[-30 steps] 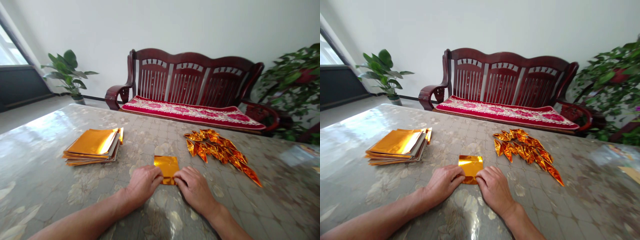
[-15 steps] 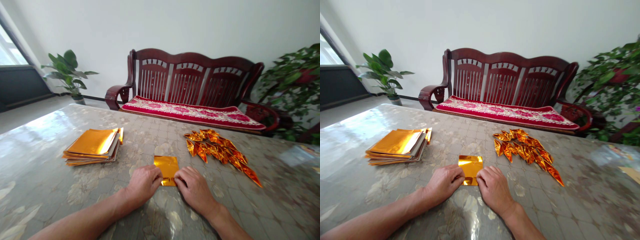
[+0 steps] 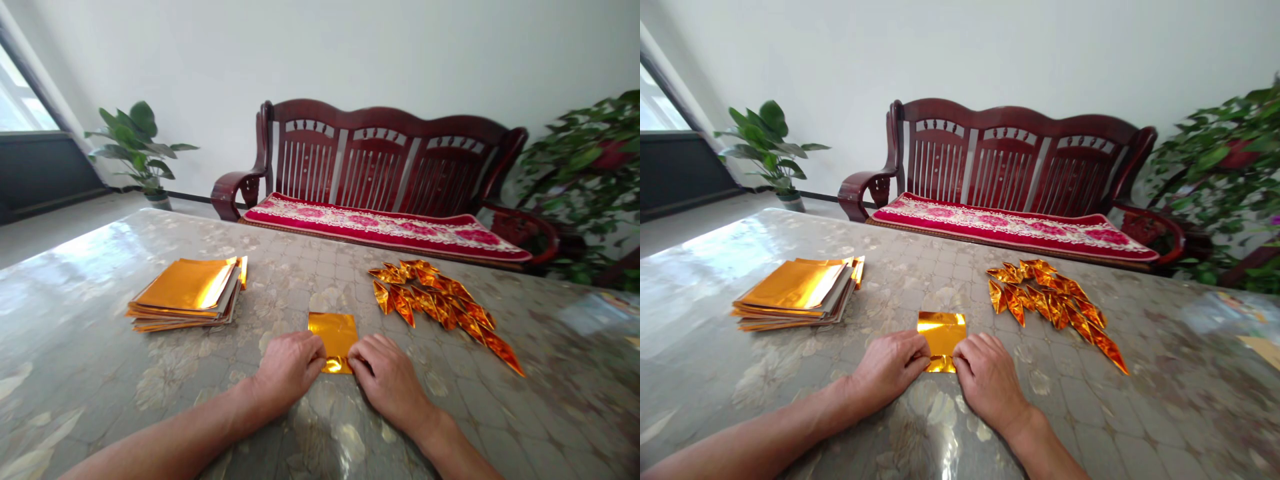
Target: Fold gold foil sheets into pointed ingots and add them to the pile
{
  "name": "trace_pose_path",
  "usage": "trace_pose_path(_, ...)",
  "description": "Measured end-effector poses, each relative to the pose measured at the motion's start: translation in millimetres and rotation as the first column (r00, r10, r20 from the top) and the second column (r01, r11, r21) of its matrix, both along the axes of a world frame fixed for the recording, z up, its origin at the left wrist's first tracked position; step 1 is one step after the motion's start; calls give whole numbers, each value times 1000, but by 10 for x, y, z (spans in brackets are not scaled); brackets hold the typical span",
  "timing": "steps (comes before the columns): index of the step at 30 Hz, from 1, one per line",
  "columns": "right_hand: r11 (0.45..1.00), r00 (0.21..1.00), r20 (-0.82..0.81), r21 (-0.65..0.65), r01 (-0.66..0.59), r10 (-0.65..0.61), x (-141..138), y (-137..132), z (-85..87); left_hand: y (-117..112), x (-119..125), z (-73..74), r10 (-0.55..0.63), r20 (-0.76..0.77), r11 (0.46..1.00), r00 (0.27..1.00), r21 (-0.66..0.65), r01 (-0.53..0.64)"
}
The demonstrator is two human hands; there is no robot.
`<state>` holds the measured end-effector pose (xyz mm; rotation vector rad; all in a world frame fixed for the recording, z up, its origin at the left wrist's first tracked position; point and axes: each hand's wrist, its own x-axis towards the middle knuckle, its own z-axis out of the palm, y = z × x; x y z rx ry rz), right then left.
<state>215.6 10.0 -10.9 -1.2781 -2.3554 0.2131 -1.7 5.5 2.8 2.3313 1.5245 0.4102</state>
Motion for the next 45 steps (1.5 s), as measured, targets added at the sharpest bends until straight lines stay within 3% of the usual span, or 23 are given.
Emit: trace_pose_path(45,999,999,29,-11,-33,34,12,-1,-19,-17,11,-24,-38,-2,999,999,28,38)
